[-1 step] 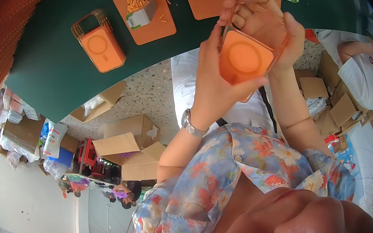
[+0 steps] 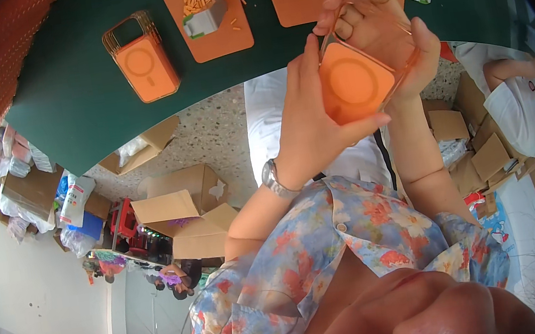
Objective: The person picks up phone cases and installs small button components into each case using fixtures on the table.
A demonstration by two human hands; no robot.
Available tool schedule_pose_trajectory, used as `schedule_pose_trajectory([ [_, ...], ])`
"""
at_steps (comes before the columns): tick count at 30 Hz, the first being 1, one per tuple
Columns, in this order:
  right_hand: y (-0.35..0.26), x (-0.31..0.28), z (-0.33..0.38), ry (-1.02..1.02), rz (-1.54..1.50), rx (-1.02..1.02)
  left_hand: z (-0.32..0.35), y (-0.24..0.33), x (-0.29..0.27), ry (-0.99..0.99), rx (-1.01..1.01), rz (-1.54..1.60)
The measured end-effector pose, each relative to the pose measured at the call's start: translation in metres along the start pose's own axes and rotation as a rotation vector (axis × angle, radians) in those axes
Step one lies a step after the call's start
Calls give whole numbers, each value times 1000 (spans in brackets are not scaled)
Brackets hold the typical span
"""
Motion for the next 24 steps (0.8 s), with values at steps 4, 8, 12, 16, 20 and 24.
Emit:
schedule_pose_trajectory([
  [4, 9, 8, -1, -19, 98, -53, 6, 2, 0, 75, 43, -366],
  [8, 9, 18, -1, 80, 506, -40, 5, -21, -13, 2, 114, -128],
  [12, -16, -5, 5, 300, 1409, -220, 4, -27, -19, -165, -108, 603],
  [16, -26, -4, -17, 86, 1945, -303, -1, -33, -19, -175, -75, 795],
  [20, -23, -12, -21, 22, 1851, -265, -5, -36, -18, -184, -94, 802],
  [24, -30, -18, -26, -157, 1975, -358, -6, -42, -22, -173, -103, 786],
])
Point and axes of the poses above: each hand's wrist, its own z-axis away from the middle knuckle, its own x-axis out of the palm, y = z × x, the point moved 1 cm from there along -z, towards the middle knuckle, and after that the axes turned 9 degrees about -y, right-handed, at the moved point
